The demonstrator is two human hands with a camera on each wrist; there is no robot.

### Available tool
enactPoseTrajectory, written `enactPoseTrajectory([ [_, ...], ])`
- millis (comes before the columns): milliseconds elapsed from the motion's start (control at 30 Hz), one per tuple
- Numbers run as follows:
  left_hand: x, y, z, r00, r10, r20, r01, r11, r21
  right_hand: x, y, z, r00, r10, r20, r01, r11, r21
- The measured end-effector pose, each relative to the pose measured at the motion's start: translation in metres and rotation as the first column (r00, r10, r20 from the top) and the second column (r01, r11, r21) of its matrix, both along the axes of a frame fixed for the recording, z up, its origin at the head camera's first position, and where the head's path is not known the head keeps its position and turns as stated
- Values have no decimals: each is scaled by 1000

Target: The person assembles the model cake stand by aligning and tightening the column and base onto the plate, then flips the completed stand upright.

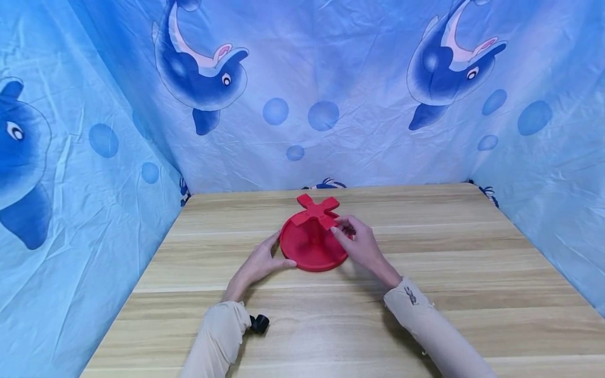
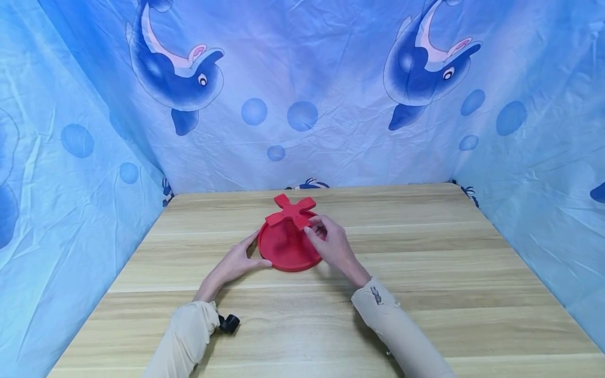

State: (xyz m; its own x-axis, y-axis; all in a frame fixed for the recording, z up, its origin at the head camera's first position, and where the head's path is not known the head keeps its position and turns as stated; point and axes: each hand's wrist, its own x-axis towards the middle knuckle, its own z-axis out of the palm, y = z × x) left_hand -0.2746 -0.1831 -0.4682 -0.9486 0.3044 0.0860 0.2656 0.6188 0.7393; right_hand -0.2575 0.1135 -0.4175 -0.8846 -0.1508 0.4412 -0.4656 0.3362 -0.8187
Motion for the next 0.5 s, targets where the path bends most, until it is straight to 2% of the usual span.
enactPoseTrajectory([
  [100, 0, 0, 0, 1000, -5, -8, 5, 1000, 6, -2, 1, 1, 999, -17, -40, 16, 1000, -26],
  [233, 0, 0, -1, 1000, -3, -5, 3, 1000, -1, -9, 3, 0, 997, -63, -49, 61, 997, -40],
  [400, 0, 0, -3, 1000, -2, -3, 2, 1000, -6, -19, 6, 1, 994, -109, 1, 109, 993, -40],
  [500, 1, 0, -3, 1000, -5, -9, 5, 1000, -2, -24, 7, 3, 994, -105, 41, 106, 994, -25],
])
